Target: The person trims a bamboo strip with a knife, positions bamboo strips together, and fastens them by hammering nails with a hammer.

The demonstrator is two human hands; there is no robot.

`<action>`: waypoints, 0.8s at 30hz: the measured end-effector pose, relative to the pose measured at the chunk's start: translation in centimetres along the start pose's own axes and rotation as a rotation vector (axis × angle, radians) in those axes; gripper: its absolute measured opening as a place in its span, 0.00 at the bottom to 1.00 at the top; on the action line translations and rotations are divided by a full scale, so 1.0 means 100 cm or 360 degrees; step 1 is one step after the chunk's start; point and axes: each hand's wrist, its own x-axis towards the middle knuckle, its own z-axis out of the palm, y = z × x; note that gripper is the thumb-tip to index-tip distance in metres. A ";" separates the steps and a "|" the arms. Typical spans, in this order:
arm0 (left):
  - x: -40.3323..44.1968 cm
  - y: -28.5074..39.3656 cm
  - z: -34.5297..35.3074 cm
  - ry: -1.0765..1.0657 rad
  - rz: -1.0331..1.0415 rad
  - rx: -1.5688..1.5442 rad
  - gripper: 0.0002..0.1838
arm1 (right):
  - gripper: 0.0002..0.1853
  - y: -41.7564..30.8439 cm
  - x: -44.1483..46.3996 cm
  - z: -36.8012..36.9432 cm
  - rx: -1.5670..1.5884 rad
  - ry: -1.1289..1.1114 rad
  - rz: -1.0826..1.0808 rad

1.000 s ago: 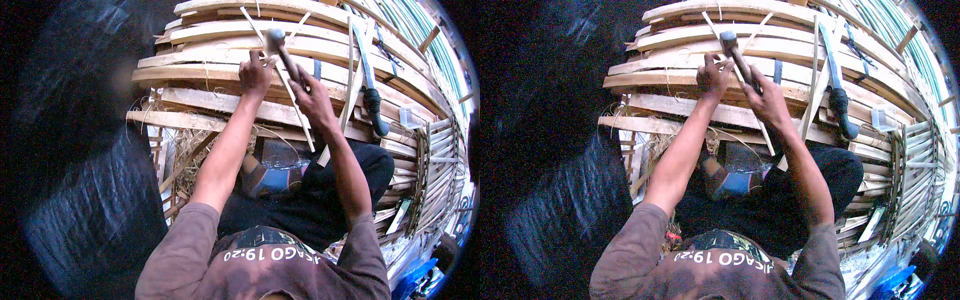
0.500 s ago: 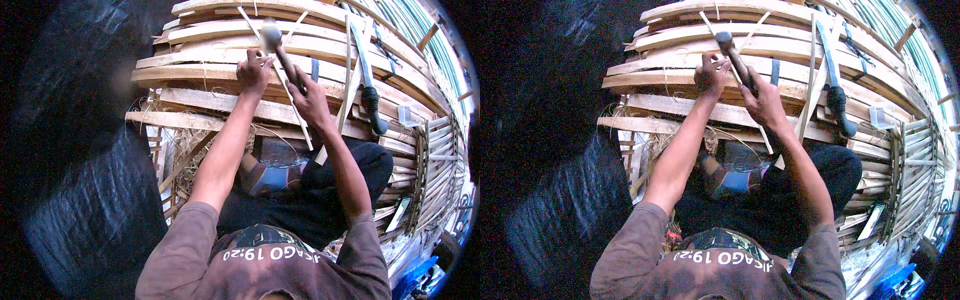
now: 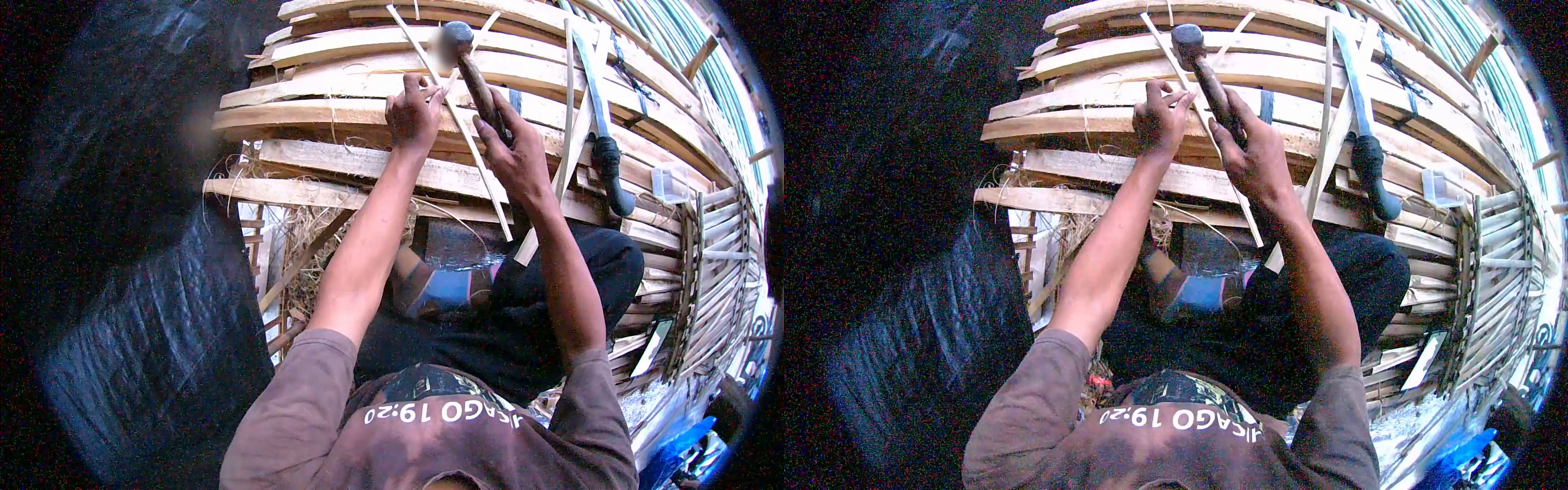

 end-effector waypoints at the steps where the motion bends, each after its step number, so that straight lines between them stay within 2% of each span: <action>1: 0.001 0.000 0.000 0.0023 0.0041 0.0031 0.23 | 0.24 0.000 0.000 0.000 -0.0002 -0.0002 0.0001; 5: 0.000 0.003 0.000 0.0036 0.0033 0.0144 0.23 | 0.25 0.020 -0.004 0.013 -0.0049 0.0003 -0.0228; 9: 0.003 -0.003 0.001 -0.0043 -0.0046 0.0110 0.23 | 0.26 0.022 -0.001 0.018 -0.0148 -0.0017 -0.0295; 11: 0.000 -0.001 -0.001 0.0021 0.0072 0.0100 0.23 | 0.26 -0.002 -0.001 0.009 -0.0071 -0.0114 0.0003; 15: 0.000 0.000 0.001 0.0019 0.0002 -0.0005 0.23 | 0.26 0.000 -0.005 0.009 0.0008 -0.0104 0.0021; 17: 0.000 -0.006 0.006 -0.0014 -0.0049 0.0028 0.23 | 0.27 0.024 -0.007 0.019 -0.0122 -0.0102 0.0045; 21: -0.001 0.000 0.000 0.0046 0.0096 0.0077 0.22 | 0.27 0.000 -0.002 0.011 -0.0021 -0.0071 -0.0027; 24: 0.000 0.001 -0.001 0.0033 0.0074 0.0069 0.22 | 0.25 -0.004 -0.004 0.010 0.0041 -0.0039 0.0008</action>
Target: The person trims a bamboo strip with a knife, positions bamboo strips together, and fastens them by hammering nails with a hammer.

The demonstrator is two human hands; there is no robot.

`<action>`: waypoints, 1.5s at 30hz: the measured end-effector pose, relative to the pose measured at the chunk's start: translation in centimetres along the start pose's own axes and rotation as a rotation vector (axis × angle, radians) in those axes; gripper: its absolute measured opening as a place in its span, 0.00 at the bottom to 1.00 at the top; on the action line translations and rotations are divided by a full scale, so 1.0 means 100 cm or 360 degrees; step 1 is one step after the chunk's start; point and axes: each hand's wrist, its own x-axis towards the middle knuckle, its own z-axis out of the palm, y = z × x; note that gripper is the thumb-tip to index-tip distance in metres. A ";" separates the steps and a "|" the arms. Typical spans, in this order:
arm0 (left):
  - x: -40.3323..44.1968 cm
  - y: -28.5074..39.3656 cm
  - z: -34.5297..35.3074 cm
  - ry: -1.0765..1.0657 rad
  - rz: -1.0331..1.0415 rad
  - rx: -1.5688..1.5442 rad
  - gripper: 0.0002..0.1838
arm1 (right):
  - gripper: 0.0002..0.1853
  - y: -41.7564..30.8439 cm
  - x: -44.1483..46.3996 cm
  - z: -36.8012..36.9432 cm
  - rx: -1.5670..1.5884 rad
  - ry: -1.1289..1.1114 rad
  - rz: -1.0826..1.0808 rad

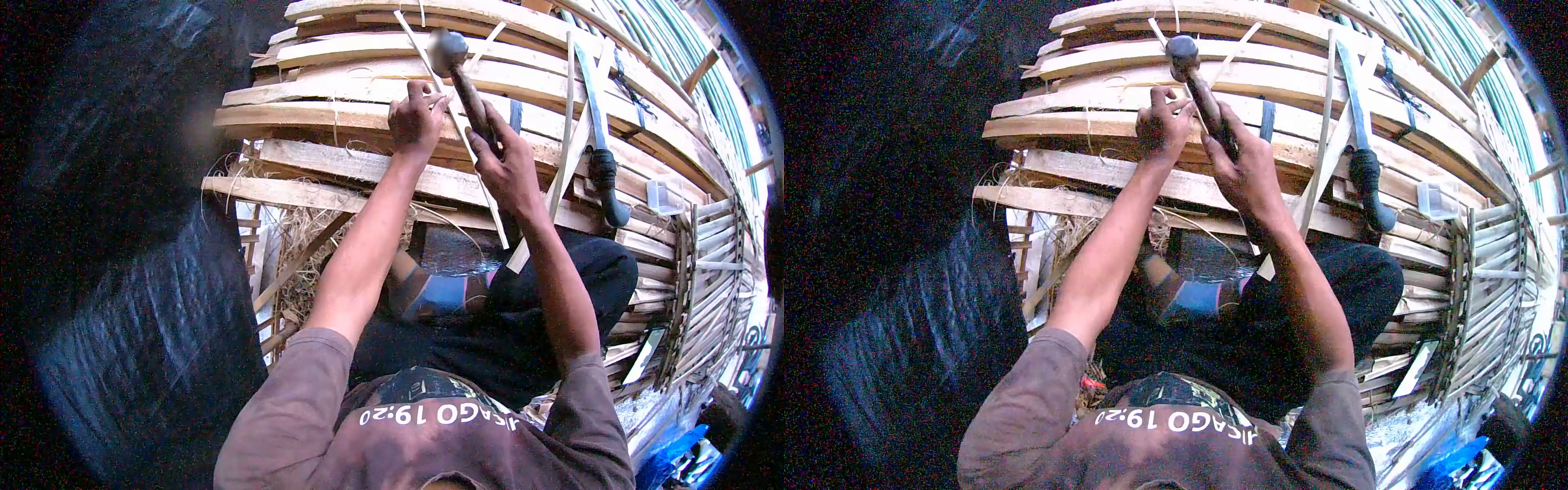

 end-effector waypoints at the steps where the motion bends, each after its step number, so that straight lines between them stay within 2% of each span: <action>1: 0.000 0.001 0.000 -0.0008 -0.0011 0.0002 0.22 | 0.25 0.006 -0.001 0.003 -0.0026 0.0012 -0.0001; 2: 0.000 0.002 -0.001 -0.0056 -0.0083 0.0029 0.22 | 0.25 0.021 -0.001 0.006 -0.0113 -0.0010 -0.0077; 3: 0.001 0.002 0.000 -0.0099 -0.0150 0.0056 0.22 | 0.26 0.027 0.004 0.011 -0.0233 0.0046 -0.0296; 5: -0.001 -0.005 0.004 -0.0041 -0.0055 -0.0038 0.22 | 0.25 0.037 0.004 0.013 -0.0142 0.0146 -0.0309; 7: -0.001 -0.002 0.002 -0.0025 -0.0066 -0.0083 0.22 | 0.25 0.004 0.004 0.000 -0.0044 -0.0019 0.0089; 12: -0.002 0.002 -0.001 -0.0089 -0.0104 -0.0033 0.22 | 0.25 0.016 0.001 0.011 -0.0114 0.0062 -0.0186; 13: -0.001 0.004 -0.003 -0.0117 -0.0125 0.0024 0.22 | 0.26 0.019 0.002 0.008 -0.0212 -0.0127 0.0094; 15: 0.004 0.003 -0.004 -0.0136 -0.0144 0.0092 0.22 | 0.27 0.021 0.002 0.012 -0.0074 -0.0014 -0.0036; 17: 0.000 -0.001 -0.001 -0.0044 -0.0006 -0.0019 0.22 | 0.26 -0.006 0.005 0.001 -0.0085 -0.0024 0.0025; 19: 0.000 0.000 0.000 -0.0065 -0.0050 -0.0110 0.22 | 0.25 -0.006 0.008 -0.002 0.0052 0.0094 -0.0149; 23: 0.001 -0.003 0.000 -0.0151 -0.0149 -0.0148 0.21 | 0.26 -0.014 0.008 -0.020 0.0150 0.0143 0.0085; 25: 0.000 -0.007 0.003 -0.0052 0.0014 -0.0126 0.24 | 0.26 -0.015 0.006 -0.026 0.0230 0.0099 0.0321; 29: -0.008 -0.007 0.000 -0.0068 0.0134 -0.0220 0.26 | 0.26 0.004 0.002 -0.029 0.0200 0.0194 0.0225; 32: -0.010 -0.004 -0.002 -0.0112 -0.0028 -0.0258 0.28 | 0.27 0.011 0.003 -0.030 0.0211 0.0096 0.0328; 35: -0.009 -0.004 -0.001 -0.0193 -0.0138 -0.0301 0.30 | 0.27 0.023 0.004 -0.026 0.0132 0.0201 0.0135; 37: -0.009 -0.007 0.002 -0.0086 0.0042 -0.0129 0.31 | 0.27 0.016 0.003 -0.027 0.0039 0.0120 0.0146; 39: -0.011 -0.003 0.002 -0.0075 0.0028 -0.0119 0.31 | 0.26 0.010 0.001 -0.026 0.0012 0.0070 0.0181; 45: -0.016 0.004 -0.002 -0.0067 0.0078 0.0124 0.34 | 0.26 0.023 -0.003 -0.009 -0.0083 0.0016 -0.0051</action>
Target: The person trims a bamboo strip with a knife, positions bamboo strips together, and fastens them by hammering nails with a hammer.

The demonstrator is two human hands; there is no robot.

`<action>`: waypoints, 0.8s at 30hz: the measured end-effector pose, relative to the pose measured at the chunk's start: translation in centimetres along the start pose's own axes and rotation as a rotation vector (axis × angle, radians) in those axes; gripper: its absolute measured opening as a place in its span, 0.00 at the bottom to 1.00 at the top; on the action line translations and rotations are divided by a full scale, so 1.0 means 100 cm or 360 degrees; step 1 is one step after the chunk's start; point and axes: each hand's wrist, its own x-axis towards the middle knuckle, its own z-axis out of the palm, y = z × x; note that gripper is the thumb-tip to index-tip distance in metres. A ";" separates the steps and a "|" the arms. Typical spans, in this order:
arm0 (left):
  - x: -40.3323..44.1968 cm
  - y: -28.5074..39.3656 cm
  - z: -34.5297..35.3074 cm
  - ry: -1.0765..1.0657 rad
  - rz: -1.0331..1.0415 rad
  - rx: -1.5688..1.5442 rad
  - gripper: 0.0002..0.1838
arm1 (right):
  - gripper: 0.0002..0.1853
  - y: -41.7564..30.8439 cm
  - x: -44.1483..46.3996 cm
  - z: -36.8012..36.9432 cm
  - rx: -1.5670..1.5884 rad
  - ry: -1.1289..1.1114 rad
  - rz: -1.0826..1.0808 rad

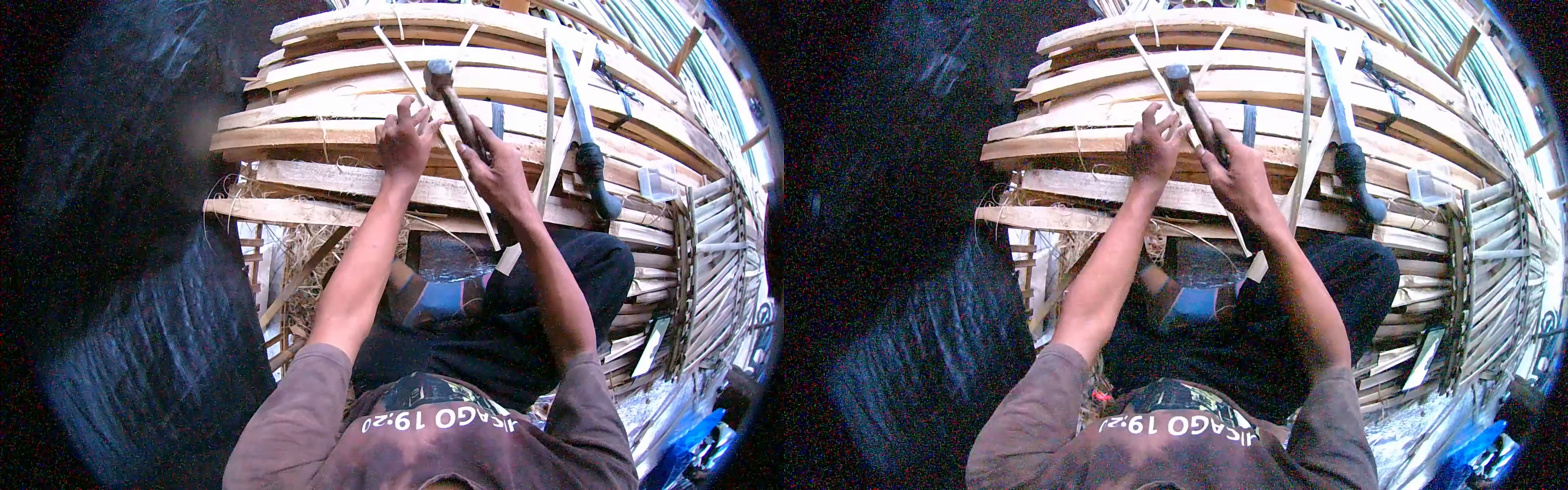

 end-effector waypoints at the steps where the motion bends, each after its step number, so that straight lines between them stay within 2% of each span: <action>1: -0.001 0.000 0.000 -0.0046 -0.0016 0.0024 0.34 | 0.25 0.004 0.000 0.004 0.0025 0.0016 -0.0077; 4: -0.001 -0.001 0.001 0.0049 0.0067 0.0016 0.35 | 0.26 0.003 0.002 0.009 0.0043 -0.0056 0.0068; 9: -0.003 -0.003 0.000 0.0091 0.0126 0.0037 0.35 | 0.26 0.007 0.004 0.017 0.0010 -0.0049 -0.0011; 11: -0.004 -0.002 0.000 0.0109 0.0141 0.0035 0.35 | 0.26 0.015 0.005 0.020 0.0017 0.0017 -0.0165; 14: -0.003 -0.003 0.002 0.0109 0.0179 0.0078 0.34 | 0.25 0.009 0.013 0.016 -0.0004 -0.0006 -0.0050; 16: -0.004 0.000 0.002 0.0128 0.0142 0.0062 0.32 | 0.24 0.020 0.028 0.018 -0.0093 0.0103 -0.0152; 18: -0.004 -0.001 0.002 0.0142 0.0127 0.0094 0.31 | 0.24 0.016 0.029 0.009 -0.0109 -0.0035 0.0064; 20: -0.003 -0.002 0.005 0.0163 0.0130 0.0129 0.31 | 0.24 0.027 0.030 0.011 -0.0136 -0.0019 -0.0015; 24: -0.002 0.003 -0.006 0.0019 0.0185 0.0147 0.22 | 0.25 0.029 0.026 0.017 -0.0216 0.0017 -0.0083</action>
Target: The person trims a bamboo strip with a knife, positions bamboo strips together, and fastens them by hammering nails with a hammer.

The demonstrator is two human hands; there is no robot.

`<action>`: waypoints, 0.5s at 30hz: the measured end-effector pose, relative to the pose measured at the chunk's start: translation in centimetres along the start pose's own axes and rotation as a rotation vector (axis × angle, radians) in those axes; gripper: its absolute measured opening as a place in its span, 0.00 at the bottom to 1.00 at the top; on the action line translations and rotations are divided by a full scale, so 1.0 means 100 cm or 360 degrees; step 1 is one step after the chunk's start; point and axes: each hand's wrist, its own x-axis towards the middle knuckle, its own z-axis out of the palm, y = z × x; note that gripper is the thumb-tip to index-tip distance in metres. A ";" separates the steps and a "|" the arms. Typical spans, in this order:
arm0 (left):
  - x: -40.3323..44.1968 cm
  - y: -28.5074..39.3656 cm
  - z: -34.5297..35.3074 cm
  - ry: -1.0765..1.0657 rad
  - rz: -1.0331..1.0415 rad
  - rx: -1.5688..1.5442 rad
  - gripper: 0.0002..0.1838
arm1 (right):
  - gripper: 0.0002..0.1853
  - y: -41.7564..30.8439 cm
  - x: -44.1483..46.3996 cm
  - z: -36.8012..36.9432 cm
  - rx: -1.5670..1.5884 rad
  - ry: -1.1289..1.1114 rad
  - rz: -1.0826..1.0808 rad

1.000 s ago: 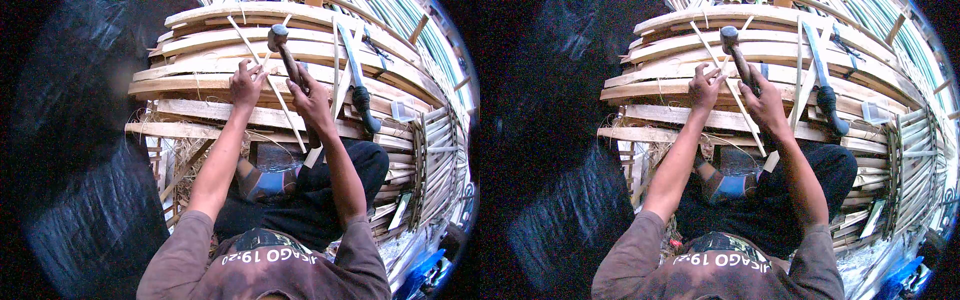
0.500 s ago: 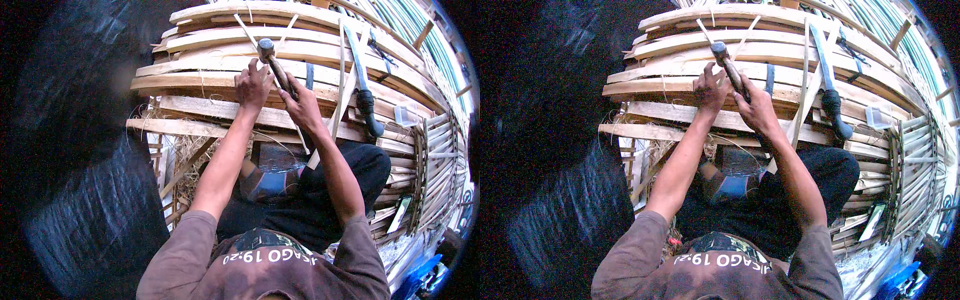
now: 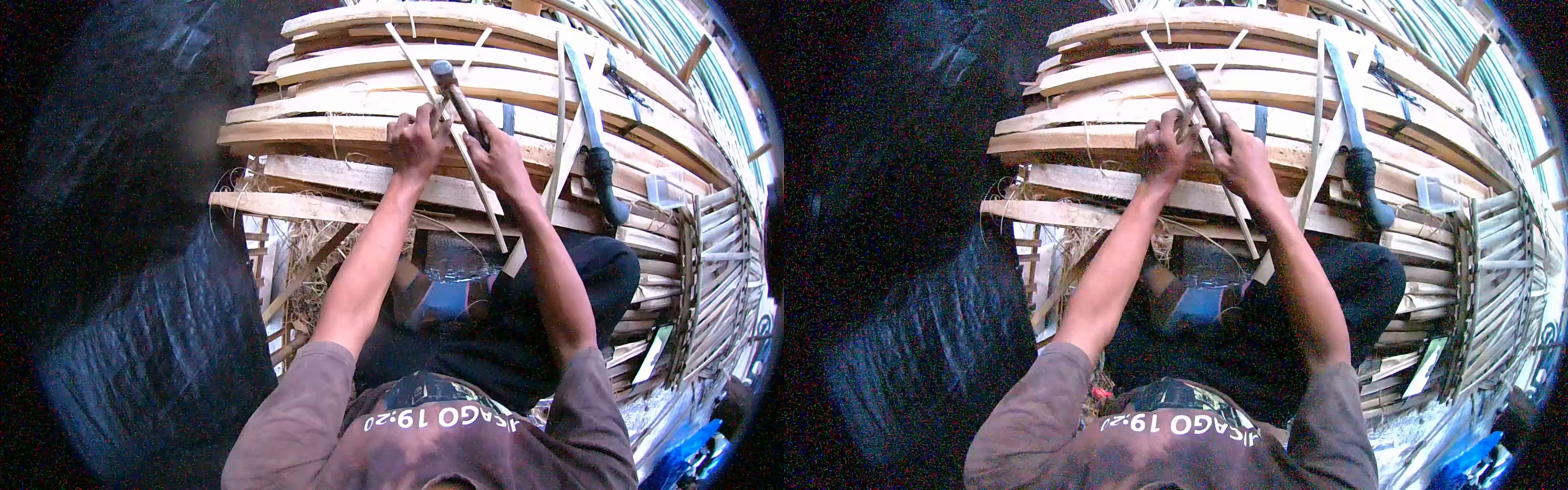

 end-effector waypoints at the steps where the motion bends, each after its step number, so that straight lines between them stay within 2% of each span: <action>1: 0.000 0.002 0.000 0.0037 0.0005 -0.0013 0.17 | 0.26 -0.014 0.000 -0.009 -0.0092 -0.0143 0.0264; 4: -0.006 0.006 -0.015 0.0015 0.0178 0.0052 0.16 | 0.26 -0.009 0.000 -0.008 -0.0064 -0.0144 0.0270; 5: -0.011 0.008 -0.022 -0.0098 0.0142 -0.0031 0.18 | 0.26 -0.006 0.000 -0.006 -0.0039 -0.0127 0.0254; 8: -0.033 -0.002 -0.014 -0.0005 0.0278 0.0157 0.21 | 0.25 -0.003 0.000 -0.005 -0.0013 -0.0107 0.0203; 9: -0.037 -0.002 -0.016 -0.0142 0.0235 0.0180 0.24 | 0.25 0.000 0.000 -0.003 -0.0010 -0.0109 0.0203; 11: -0.036 -0.003 -0.014 -0.0130 0.0199 0.0158 0.25 | 0.25 0.004 0.000 -0.001 -0.0012 -0.0004 0.0014; 15: -0.037 -0.006 -0.012 -0.0141 0.0170 0.0131 0.25 | 0.24 -0.002 0.000 -0.003 0.0001 -0.0047 0.0119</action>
